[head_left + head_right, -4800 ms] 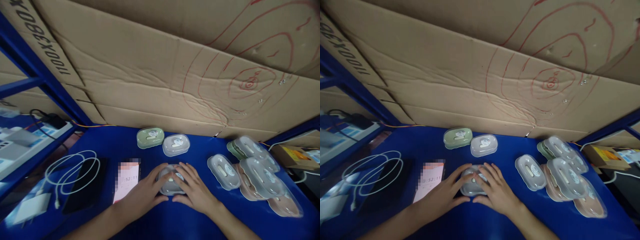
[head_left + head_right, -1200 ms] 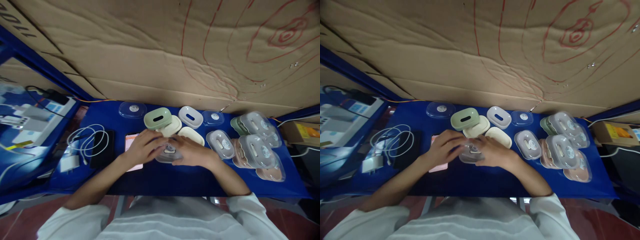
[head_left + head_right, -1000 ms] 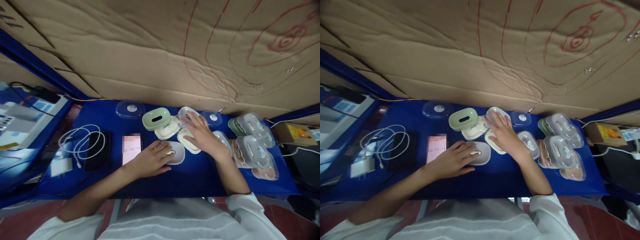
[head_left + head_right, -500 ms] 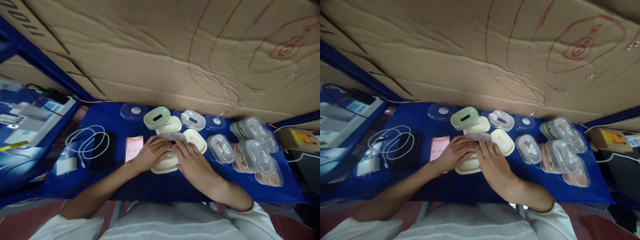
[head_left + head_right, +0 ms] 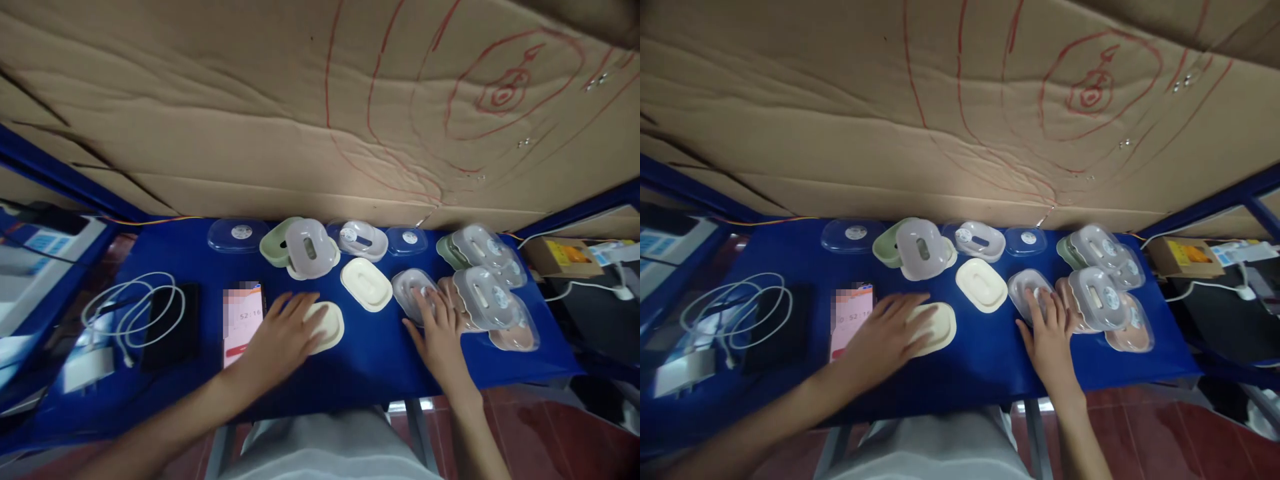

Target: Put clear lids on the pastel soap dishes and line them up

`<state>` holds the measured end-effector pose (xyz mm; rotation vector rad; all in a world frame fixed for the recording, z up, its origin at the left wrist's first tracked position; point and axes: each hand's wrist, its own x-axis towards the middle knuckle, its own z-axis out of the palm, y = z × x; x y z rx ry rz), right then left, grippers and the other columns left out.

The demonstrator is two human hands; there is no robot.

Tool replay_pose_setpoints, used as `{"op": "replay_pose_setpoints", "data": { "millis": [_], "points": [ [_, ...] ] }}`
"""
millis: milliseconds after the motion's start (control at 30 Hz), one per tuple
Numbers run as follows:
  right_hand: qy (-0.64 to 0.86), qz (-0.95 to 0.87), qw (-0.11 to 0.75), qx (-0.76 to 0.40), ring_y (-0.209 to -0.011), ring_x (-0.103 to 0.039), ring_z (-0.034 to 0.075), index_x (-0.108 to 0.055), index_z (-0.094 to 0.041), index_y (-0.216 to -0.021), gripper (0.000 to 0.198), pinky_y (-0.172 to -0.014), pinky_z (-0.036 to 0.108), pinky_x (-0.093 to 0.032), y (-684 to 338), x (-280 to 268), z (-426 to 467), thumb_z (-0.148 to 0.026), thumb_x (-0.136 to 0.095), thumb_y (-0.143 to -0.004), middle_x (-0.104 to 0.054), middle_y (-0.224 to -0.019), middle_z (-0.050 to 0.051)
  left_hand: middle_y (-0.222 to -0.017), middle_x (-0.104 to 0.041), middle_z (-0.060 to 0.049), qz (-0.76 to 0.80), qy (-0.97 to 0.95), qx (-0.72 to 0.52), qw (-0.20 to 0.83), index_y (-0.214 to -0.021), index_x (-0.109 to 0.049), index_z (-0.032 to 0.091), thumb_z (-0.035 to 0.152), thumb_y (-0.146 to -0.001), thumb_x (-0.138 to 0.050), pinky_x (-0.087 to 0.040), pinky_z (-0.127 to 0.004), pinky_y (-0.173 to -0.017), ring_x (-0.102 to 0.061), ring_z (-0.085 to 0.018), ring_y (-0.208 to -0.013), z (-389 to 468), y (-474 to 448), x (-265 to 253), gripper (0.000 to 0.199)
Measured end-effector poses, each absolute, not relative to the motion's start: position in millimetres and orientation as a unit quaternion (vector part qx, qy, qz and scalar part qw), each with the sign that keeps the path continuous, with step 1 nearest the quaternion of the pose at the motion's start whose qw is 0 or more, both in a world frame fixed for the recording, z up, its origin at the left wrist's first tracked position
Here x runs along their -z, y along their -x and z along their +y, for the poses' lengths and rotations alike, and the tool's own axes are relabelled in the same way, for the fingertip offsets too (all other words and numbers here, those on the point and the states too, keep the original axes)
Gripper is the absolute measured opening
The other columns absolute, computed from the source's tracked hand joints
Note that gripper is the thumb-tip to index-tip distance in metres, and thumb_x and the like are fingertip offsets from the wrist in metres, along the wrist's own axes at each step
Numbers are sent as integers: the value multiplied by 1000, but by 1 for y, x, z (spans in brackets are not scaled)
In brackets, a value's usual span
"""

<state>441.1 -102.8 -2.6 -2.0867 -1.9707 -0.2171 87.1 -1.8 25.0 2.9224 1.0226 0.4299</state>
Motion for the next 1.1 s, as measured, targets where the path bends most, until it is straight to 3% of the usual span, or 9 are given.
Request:
{"op": "replay_pose_setpoints", "data": {
  "millis": [67,233,400,500,633,700,867,1000,1100],
  "points": [
    [703,-684,189,36,-152,-48,41,-59,-29,-154,51,-121,71,-43,-444,5,-103,-47,-64,-107,-57,-153,16,-144,-70,-15,337,-933,-122,36,-135,-71,22,26,-102,-68,-52,-59,-111,-67,-39,-130,-32,-86,-14,34],
    [669,-678,304,-15,-146,-55,37,-63,-30,-150,51,-123,65,-48,-438,-4,-83,-43,-74,-102,-58,-145,14,-157,-64,-9,309,-938,-139,79,-133,-70,23,-3,-93,-53,-31,-61,-134,-56,-29,-149,-56,-84,5,51],
    [609,-698,376,-10,-154,-48,38,-60,-34,-152,54,-125,66,-47,-400,-19,-63,-33,-76,-100,-55,-149,13,-162,-57,-16,372,-905,-198,64,-146,-64,20,-9,-87,-48,-42,-63,-129,-52,-34,-154,-43,-93,1,67],
    [554,-748,362,-48,-159,-41,38,-61,-35,-151,52,-127,66,-44,-377,-25,-53,-34,-75,-100,-56,-150,13,-156,-60,-17,418,-860,-276,96,-149,-60,22,1,-99,-55,-51,-55,-124,-58,-31,-147,-45,-107,-3,55],
    [502,-770,368,-142,-150,-53,30,-61,-33,-149,45,-123,54,-51,-366,-26,-32,-38,-68,-106,-60,-148,12,-157,-57,-21,442,-830,-316,128,-153,-55,17,18,-105,-63,-55,-51,-118,-58,-33,-146,-57,-126,1,49],
    [499,-774,368,-129,-149,-54,28,-62,-31,-149,42,-124,52,-49,-369,-26,-16,-39,-65,-108,-62,-149,12,-161,-53,-22,441,-836,-307,112,-152,-56,19,17,-106,-63,-51,-55,-120,-54,-36,-151,-62,-130,7,47],
    [551,-791,263,23,-161,-40,36,-63,-28,-150,42,-133,67,-22,-377,-36,5,-43,-59,-111,-55,-164,15,-162,-59,-14,420,-862,-279,50,-134,-68,24,16,-106,-65,-30,-66,-131,-53,-38,-152,-62,-130,12,29],
    [476,-856,197,-45,-141,-61,29,-61,-22,-151,45,-125,54,-42,-361,-38,-34,-42,-58,-111,-70,-148,14,-142,-73,-12,411,-855,-310,62,-120,-68,22,16,-106,-65,-36,-55,-129,-65,-29,-137,-54,-122,3,16],
    [467,-864,171,-75,-140,-63,30,-57,-19,-155,52,-123,55,-45,-341,-27,-70,-42,-64,-109,-72,-145,15,-127,-75,-13,433,-833,-340,53,-116,-65,20,15,-104,-67,-49,-49,-116,-70,-27,-123,-54,-112,-1,13]
  ]
}}
